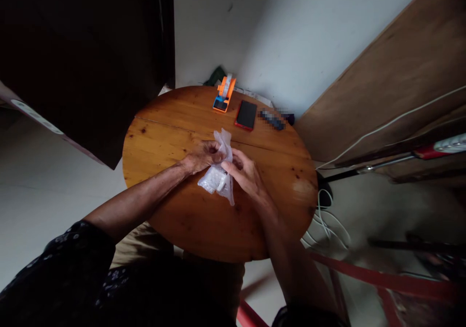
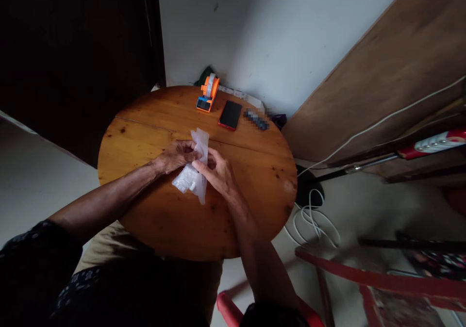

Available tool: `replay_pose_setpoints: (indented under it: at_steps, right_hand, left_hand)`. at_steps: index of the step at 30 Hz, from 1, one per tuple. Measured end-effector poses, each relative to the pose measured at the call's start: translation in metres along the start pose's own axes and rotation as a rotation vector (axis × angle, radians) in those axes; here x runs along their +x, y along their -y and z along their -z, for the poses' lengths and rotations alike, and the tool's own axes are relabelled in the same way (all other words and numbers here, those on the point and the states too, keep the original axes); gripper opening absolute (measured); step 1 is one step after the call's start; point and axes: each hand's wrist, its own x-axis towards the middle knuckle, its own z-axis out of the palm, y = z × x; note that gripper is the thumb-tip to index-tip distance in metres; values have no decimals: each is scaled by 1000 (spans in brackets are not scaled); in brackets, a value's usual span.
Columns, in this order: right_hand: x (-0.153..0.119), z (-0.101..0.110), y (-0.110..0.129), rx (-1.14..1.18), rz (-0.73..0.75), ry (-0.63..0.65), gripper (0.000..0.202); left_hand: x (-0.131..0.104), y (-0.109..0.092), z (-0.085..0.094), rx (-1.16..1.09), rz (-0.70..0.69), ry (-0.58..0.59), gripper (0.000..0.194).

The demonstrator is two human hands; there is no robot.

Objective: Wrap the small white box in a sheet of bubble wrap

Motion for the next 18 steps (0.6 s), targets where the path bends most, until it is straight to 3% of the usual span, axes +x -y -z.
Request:
replay_pose_setpoints:
  at_steps: [2, 5, 9, 13, 16, 18]
  right_hand:
    - [2, -3, -5, -20, -14, -30, 57]
    - [7, 1, -16, -84, -57, -179, 44]
    - [13, 16, -27, -44, -112, -367, 37]
    - [19, 25, -34, 208, -173, -377, 36]
    - [22, 24, -36, 251, -160, -403, 37]
    - [24, 23, -37, 245, -150, -427, 36]
  left_hand:
    - [0, 1, -2, -23, -7, 11, 28]
    - [-1, -1, -2, -40, 2, 11, 23]
    - [0, -8, 4, 27, 12, -80, 16]
    - [6, -11, 12, 153, -22, -185, 17]
    - [6, -13, 14, 232, -127, -298, 13]
    - [2, -15, 14, 312, -181, -334, 22]
